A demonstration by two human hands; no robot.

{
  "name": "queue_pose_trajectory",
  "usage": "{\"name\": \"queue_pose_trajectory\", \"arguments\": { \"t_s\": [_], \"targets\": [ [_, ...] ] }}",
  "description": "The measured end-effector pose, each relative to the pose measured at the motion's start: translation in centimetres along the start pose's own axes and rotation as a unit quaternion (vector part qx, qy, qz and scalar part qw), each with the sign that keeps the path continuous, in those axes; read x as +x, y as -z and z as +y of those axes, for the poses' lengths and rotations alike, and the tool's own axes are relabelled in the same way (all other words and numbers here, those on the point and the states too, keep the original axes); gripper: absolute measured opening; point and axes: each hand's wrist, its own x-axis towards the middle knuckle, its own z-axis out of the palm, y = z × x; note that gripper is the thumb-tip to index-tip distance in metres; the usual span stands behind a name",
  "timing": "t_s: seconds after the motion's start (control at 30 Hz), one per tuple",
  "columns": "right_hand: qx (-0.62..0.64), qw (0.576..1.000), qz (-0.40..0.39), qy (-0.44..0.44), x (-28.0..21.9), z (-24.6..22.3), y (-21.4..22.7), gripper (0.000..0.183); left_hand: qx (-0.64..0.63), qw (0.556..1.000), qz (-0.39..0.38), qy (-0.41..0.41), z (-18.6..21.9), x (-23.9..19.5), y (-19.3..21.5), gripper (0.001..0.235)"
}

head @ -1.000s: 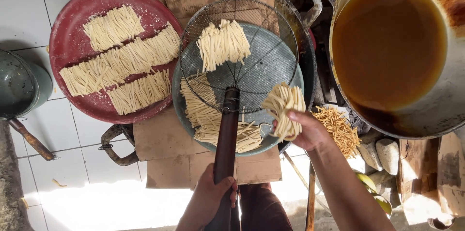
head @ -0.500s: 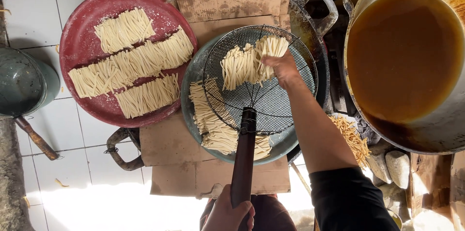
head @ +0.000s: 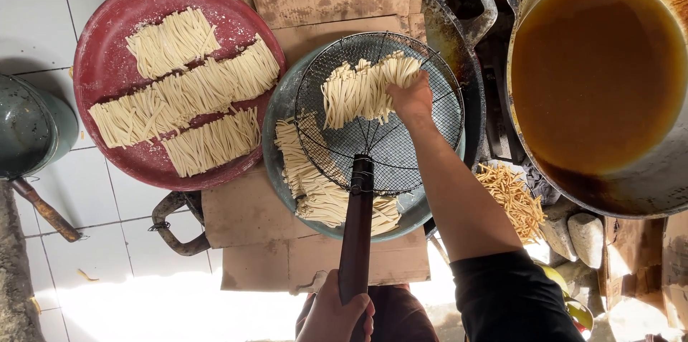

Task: The person arranges bundles of raw noodles on a wire skimmer and then lowers them into a large wok of hot oil to fry. The person uses a skimmer to hold the noodles and transfers them from a tray to the wok.

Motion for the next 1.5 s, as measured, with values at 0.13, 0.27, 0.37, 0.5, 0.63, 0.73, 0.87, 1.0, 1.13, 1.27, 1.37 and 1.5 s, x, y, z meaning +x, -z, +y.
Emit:
{"name": "queue_pose_trajectory", "arguments": {
  "t_s": [0.13, 0.27, 0.37, 0.5, 0.63, 0.73, 0.87, 1.0, 1.13, 1.27, 1.37, 1.5],
  "targets": [
    [0.005, 0.999, 0.036, 0.015, 1.2, 0.6, -0.2, 0.110, 0.054, 0.999, -0.005, -0.009, 0.0, -0.1, -0.1, 0.015],
    [0.020, 0.998, 0.051, 0.031, -0.1, 0.5, 0.5, 0.086, 0.001, 0.999, -0.015, -0.029, -1.0, 1.6, -0.4, 0.021],
    [0.022, 0.992, 0.092, 0.078, 0.0, 0.8, 0.5, 0.077, -0.010, 0.998, -0.025, -0.049, -1.3, 1.9, -0.4, 0.018],
    [0.030, 0.977, 0.151, 0.145, 1.4, 1.7, 0.1, 0.047, 0.059, 0.997, -0.004, -0.050, -0.5, 1.0, -0.2, 0.007],
    [-0.018, 0.964, 0.197, 0.176, 0.8, 2.0, 0.4, 0.048, 0.020, 0.997, -0.019, -0.065, -1.6, 2.4, -0.2, 0.010],
    [-0.135, 0.933, 0.240, 0.231, 0.5, 2.4, 0.7, 0.037, 0.008, 0.996, -0.029, -0.088, -2.5, 3.5, 0.0, 0.008],
    [-0.103, 0.911, 0.235, 0.323, -5.0, 3.6, 4.0, 0.037, -0.048, 0.989, -0.046, -0.129, -3.3, 4.4, 0.5, 0.010],
    [0.038, 0.821, 0.284, 0.493, -11.1, 11.0, 7.6, 0.015, -0.074, 0.987, -0.027, -0.139, -1.6, 3.1, 1.5, 0.011],
    [-0.010, 0.953, 0.135, 0.271, -8.5, 21.8, 3.5, 0.019, -0.095, 0.982, -0.034, -0.163, -0.4, 2.8, 2.5, 0.010],
    [-0.139, 0.980, -0.053, 0.133, -6.8, 23.2, -2.8, 0.033, -0.048, 0.978, -0.012, -0.202, 0.4, 1.9, 3.1, 0.011],
    [-0.183, 0.975, -0.055, 0.111, -6.3, 20.2, -6.6, 0.039, -0.076, 0.974, -0.006, -0.213, -0.1, 1.9, 3.1, 0.011],
    [-0.209, 0.964, -0.014, 0.161, -2.9, 20.5, -11.6, 0.013, -0.089, 0.973, 0.008, -0.215, -0.7, 1.4, 3.5, 0.007]
  ]
}}
